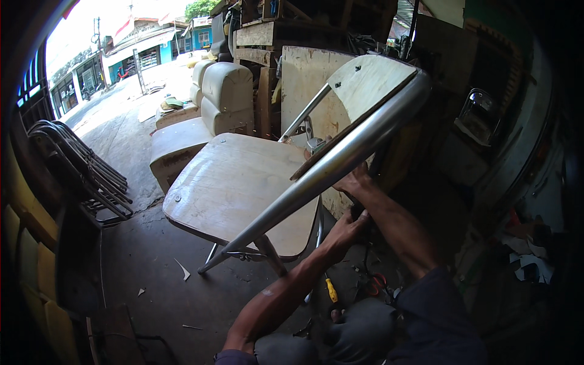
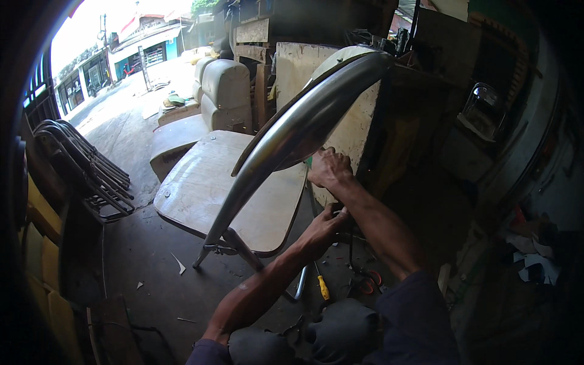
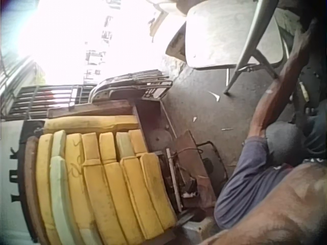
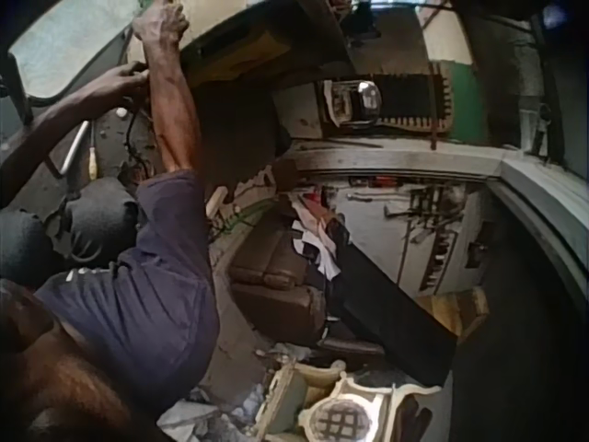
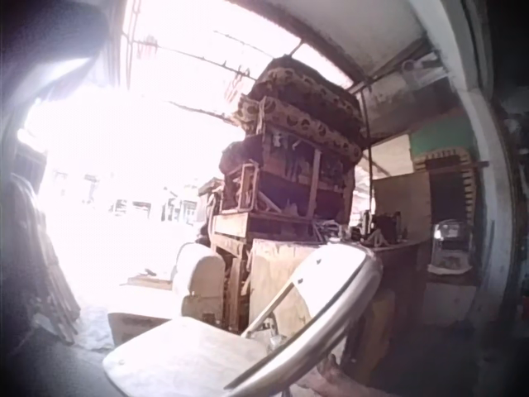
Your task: The person repairs a folding chair by using a tool to remove a fastener, cutting the metal frame with an angle grinder, and manipulating the seat component by hand.
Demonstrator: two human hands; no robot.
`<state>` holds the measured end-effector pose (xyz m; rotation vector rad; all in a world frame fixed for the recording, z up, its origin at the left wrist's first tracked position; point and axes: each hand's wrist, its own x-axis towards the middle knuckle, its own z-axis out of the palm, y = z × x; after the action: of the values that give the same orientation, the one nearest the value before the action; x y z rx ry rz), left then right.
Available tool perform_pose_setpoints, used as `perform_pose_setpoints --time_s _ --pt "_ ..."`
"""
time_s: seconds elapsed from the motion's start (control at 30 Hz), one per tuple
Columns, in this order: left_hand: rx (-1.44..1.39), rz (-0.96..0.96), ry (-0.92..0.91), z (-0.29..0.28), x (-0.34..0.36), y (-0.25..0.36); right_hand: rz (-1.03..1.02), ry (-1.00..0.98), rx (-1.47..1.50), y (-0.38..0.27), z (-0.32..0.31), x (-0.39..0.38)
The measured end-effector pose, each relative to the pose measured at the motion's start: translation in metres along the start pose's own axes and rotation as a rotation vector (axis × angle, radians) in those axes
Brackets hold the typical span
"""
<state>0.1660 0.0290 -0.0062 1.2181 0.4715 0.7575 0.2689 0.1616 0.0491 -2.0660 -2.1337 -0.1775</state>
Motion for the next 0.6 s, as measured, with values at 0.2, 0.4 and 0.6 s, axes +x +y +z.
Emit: perform_pose_setpoints --time_s 0.2,0.4,0.6 --pt "0.019 -0.008 0.004 0.002 -0.001 0.005 0.031 0.003 -0.018 0.008 0.002 0.002" --pt "-0.004 -0.015 -0.030 0.002 -0.006 0.010 0.036 -0.001 -0.021 0.004 0.006 0.003" --pt "-0.011 0.020 0.016 0.005 -0.008 0.007 0.039 0.004 -0.023 0.004 0.005 0.002"
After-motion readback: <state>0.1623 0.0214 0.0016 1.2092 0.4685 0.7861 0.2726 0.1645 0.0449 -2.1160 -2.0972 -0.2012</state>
